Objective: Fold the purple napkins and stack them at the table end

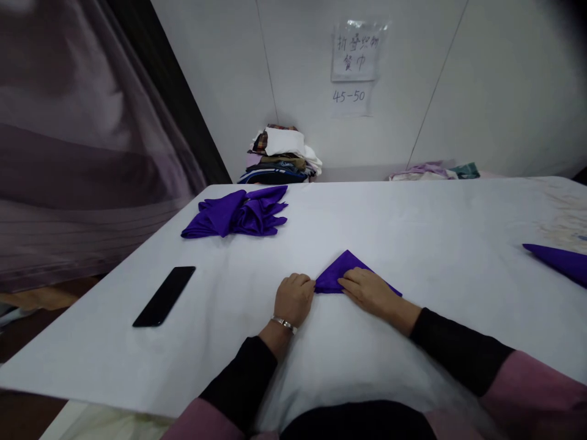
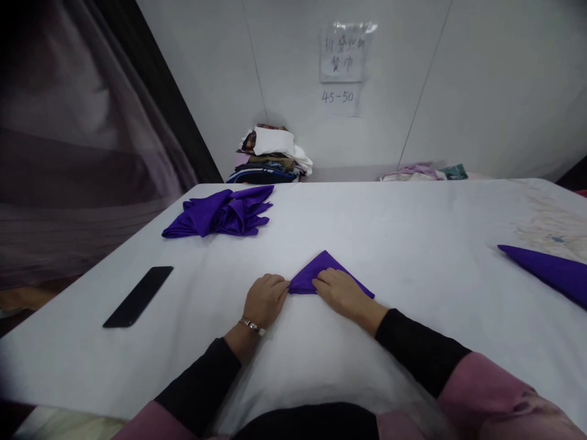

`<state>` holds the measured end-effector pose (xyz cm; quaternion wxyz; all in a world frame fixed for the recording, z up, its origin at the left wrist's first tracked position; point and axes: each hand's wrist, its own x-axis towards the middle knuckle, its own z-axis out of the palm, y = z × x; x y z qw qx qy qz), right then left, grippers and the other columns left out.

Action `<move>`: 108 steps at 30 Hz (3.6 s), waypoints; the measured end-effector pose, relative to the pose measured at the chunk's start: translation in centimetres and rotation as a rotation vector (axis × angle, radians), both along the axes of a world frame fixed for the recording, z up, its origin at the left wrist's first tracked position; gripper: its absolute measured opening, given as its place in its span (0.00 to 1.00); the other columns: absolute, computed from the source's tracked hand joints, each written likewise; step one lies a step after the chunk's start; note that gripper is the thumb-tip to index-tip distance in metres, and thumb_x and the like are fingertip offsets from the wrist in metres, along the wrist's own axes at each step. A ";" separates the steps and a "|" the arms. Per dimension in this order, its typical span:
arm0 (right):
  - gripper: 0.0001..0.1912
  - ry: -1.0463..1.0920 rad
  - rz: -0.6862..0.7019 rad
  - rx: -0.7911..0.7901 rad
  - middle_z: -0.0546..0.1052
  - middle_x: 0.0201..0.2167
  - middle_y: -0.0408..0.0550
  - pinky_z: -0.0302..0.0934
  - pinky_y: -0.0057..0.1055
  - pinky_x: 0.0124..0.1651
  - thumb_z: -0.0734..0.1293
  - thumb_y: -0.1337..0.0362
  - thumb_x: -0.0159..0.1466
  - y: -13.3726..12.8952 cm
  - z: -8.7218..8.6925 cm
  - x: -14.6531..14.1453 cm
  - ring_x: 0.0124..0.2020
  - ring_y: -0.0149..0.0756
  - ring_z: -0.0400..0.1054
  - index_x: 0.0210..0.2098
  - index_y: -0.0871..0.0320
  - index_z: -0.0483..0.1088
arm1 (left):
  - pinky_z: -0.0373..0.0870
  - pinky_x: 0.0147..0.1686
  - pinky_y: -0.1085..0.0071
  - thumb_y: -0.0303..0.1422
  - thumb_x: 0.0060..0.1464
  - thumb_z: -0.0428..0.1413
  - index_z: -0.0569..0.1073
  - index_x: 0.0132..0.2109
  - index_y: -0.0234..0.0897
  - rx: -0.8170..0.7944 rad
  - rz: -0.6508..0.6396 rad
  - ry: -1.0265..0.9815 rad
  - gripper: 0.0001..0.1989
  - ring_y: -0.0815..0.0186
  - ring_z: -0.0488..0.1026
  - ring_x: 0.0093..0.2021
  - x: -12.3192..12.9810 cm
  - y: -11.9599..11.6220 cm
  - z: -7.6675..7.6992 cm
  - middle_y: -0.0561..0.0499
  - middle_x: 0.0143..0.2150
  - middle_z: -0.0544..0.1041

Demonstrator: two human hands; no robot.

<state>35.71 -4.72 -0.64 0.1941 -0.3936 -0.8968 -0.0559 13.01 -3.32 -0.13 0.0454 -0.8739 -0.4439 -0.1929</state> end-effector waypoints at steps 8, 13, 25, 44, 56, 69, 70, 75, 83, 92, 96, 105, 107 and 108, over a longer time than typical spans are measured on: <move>0.15 0.049 0.011 -0.005 0.73 0.35 0.51 0.59 0.35 0.36 0.54 0.68 0.67 -1.5 -0.8 4.1 0.34 0.38 0.64 0.44 0.58 0.71 | 0.63 0.37 0.62 0.26 0.58 0.46 0.73 0.37 0.42 -0.073 -0.008 0.095 0.12 0.61 0.67 0.39 0.1 -0.5 0.7 0.49 0.37 0.74; 0.17 0.086 0.035 -0.041 0.73 0.37 0.51 0.60 0.36 0.36 0.53 0.68 0.67 -1.9 -0.7 4.5 0.36 0.38 0.65 0.46 0.56 0.71 | 0.63 0.38 0.60 0.25 0.59 0.43 0.72 0.38 0.43 -0.103 -0.004 0.123 0.14 0.58 0.68 0.41 -0.1 -0.9 1.0 0.49 0.38 0.74; 0.18 0.084 0.026 -0.163 0.71 0.39 0.50 0.59 0.36 0.38 0.54 0.67 0.66 -2.7 -0.3 4.7 0.37 0.38 0.63 0.46 0.51 0.72 | 0.65 0.38 0.61 0.23 0.53 0.47 0.73 0.42 0.41 -0.157 0.036 0.186 0.14 0.59 0.70 0.38 -0.3 -1.3 1.8 0.48 0.38 0.75; 0.15 0.192 -0.002 -0.179 0.72 0.38 0.50 0.61 0.37 0.39 0.55 0.68 0.66 -3.5 0.0 4.5 0.37 0.38 0.65 0.44 0.53 0.71 | 0.43 0.62 0.46 0.47 0.58 0.44 0.55 0.63 0.34 -0.246 -0.098 0.071 0.31 0.54 0.44 0.67 7.4 0.5 -1.1 0.42 0.66 0.53; 0.25 0.366 -0.154 -0.206 0.55 0.64 0.52 0.53 0.48 0.59 0.55 0.58 0.67 -1.4 1.1 1.3 0.63 0.44 0.47 0.63 0.50 0.52 | 0.43 0.62 0.45 0.44 0.58 0.45 0.51 0.64 0.36 -0.291 -0.117 0.003 0.31 0.52 0.44 0.66 7.5 -0.1 -0.6 0.42 0.67 0.53; 0.34 0.024 -0.217 -0.327 0.49 0.65 0.55 0.41 0.49 0.63 0.50 0.44 0.66 0.6 -1.3 0.3 0.66 0.44 0.38 0.64 0.57 0.51 | 0.62 0.53 0.61 0.33 0.50 0.58 0.67 0.52 0.42 -0.266 -0.075 -0.218 0.21 0.62 0.65 0.53 -1.9 0.2 0.5 0.48 0.51 0.71; 0.34 0.022 -0.217 -0.329 0.49 0.65 0.54 0.41 0.49 0.63 0.51 0.44 0.66 0.6 -1.3 0.3 0.66 0.44 0.38 0.64 0.57 0.51 | 0.63 0.52 0.62 0.32 0.50 0.58 0.68 0.51 0.42 -0.254 -0.075 -0.224 0.20 0.62 0.66 0.51 -2.0 -0.1 0.6 0.48 0.50 0.71; 0.34 0.018 -0.241 -0.331 0.49 0.65 0.54 0.39 0.48 0.63 0.50 0.43 0.65 0.5 -1.4 0.2 0.66 0.43 0.36 0.64 0.57 0.51 | 0.64 0.46 0.64 0.30 0.52 0.56 0.72 0.45 0.40 -0.161 -0.145 -0.154 0.11 0.63 0.67 0.44 -0.6 -0.6 0.7 0.49 0.43 0.73; 0.36 -0.010 -0.236 -0.378 0.46 0.66 0.52 0.37 0.47 0.64 0.48 0.41 0.65 0.6 -1.1 0.3 0.66 0.42 0.34 0.65 0.57 0.49 | 0.65 0.38 0.66 0.26 0.54 0.53 0.73 0.38 0.39 -0.014 -0.095 -0.107 0.06 0.63 0.67 0.39 -0.5 -0.1 -0.1 0.50 0.36 0.74; 0.42 -0.013 -0.205 -0.363 0.45 0.66 0.56 0.36 0.49 0.64 0.51 0.38 0.62 0.5 -1.3 0.3 0.66 0.47 0.33 0.65 0.59 0.46 | 0.66 0.36 0.67 0.23 0.52 0.53 0.75 0.35 0.39 -0.013 -0.031 -0.021 0.09 0.63 0.67 0.36 -0.6 0.1 -0.6 0.50 0.33 0.75; 0.42 -0.020 -0.210 -0.339 0.46 0.66 0.57 0.37 0.49 0.63 0.50 0.38 0.62 0.5 -1.4 0.2 0.66 0.47 0.34 0.65 0.60 0.47 | 0.67 0.36 0.66 0.23 0.53 0.52 0.76 0.37 0.42 -0.082 0.015 -0.042 0.11 0.63 0.68 0.37 -0.7 0.0 -0.8 0.50 0.33 0.75; 0.41 0.011 -0.200 -0.346 0.48 0.66 0.57 0.37 0.49 0.63 0.50 0.39 0.63 0.5 -1.2 0.1 0.66 0.49 0.36 0.65 0.61 0.49 | 0.69 0.43 0.66 0.25 0.47 0.56 0.72 0.47 0.41 -0.281 0.037 -0.308 0.19 0.65 0.70 0.40 -1.7 -1.0 -0.3 0.53 0.39 0.76; 0.41 0.023 -0.199 -0.352 0.48 0.65 0.57 0.37 0.49 0.64 0.51 0.39 0.62 0.4 -1.0 0.1 0.66 0.50 0.37 0.64 0.62 0.50 | 0.69 0.42 0.66 0.29 0.50 0.56 0.73 0.46 0.42 -0.255 0.036 -0.257 0.15 0.64 0.71 0.40 -1.6 -0.9 -0.3 0.52 0.39 0.77; 0.41 0.027 -0.200 -0.355 0.49 0.65 0.57 0.37 0.48 0.64 0.51 0.39 0.62 0.4 -1.0 0.1 0.66 0.51 0.37 0.64 0.61 0.50 | 0.70 0.41 0.65 0.31 0.52 0.55 0.73 0.46 0.42 -0.230 0.032 -0.227 0.13 0.64 0.71 0.40 -1.5 -0.8 -0.4 0.52 0.39 0.77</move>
